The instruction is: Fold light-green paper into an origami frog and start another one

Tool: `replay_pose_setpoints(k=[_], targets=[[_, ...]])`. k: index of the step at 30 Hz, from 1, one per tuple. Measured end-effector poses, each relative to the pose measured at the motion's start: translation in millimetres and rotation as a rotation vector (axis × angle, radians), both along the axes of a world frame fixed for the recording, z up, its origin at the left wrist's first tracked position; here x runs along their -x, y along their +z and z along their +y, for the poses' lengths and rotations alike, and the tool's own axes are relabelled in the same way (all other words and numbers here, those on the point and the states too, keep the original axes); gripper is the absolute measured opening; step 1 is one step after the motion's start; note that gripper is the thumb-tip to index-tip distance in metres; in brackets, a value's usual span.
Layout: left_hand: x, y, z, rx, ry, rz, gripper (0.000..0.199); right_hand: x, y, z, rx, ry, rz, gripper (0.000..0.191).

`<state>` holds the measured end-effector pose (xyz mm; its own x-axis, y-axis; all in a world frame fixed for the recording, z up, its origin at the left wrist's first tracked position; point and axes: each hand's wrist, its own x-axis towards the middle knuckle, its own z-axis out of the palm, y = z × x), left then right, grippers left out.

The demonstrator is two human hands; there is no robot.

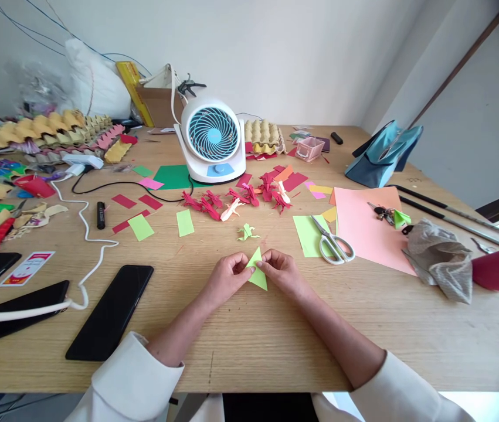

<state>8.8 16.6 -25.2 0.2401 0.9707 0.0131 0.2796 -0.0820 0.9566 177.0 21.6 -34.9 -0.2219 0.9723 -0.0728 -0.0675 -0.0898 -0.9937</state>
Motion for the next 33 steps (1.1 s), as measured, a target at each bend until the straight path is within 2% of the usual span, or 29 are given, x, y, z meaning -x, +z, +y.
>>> replay_pose_setpoints(k=[10,19,23,33], targets=[[0.1,8.6,-0.3,-0.027,-0.06,0.157,0.025,-2.7,0.9,2.8,0.015,-0.011,0.056,0.046],[3.5,-0.7,4.8,0.087,-0.013,-0.049,0.025,-7.5,-2.0,2.7,0.004,-0.102,0.099,0.039],[5.2,-0.8,6.2,0.091,0.031,-0.108,0.026,-7.8,-2.4,2.8,0.015,-0.134,0.106,0.037],[4.0,-0.6,4.3,0.021,-0.017,-0.043,0.025,-5.2,-0.9,2.6,0.031,0.013,0.051,0.039]])
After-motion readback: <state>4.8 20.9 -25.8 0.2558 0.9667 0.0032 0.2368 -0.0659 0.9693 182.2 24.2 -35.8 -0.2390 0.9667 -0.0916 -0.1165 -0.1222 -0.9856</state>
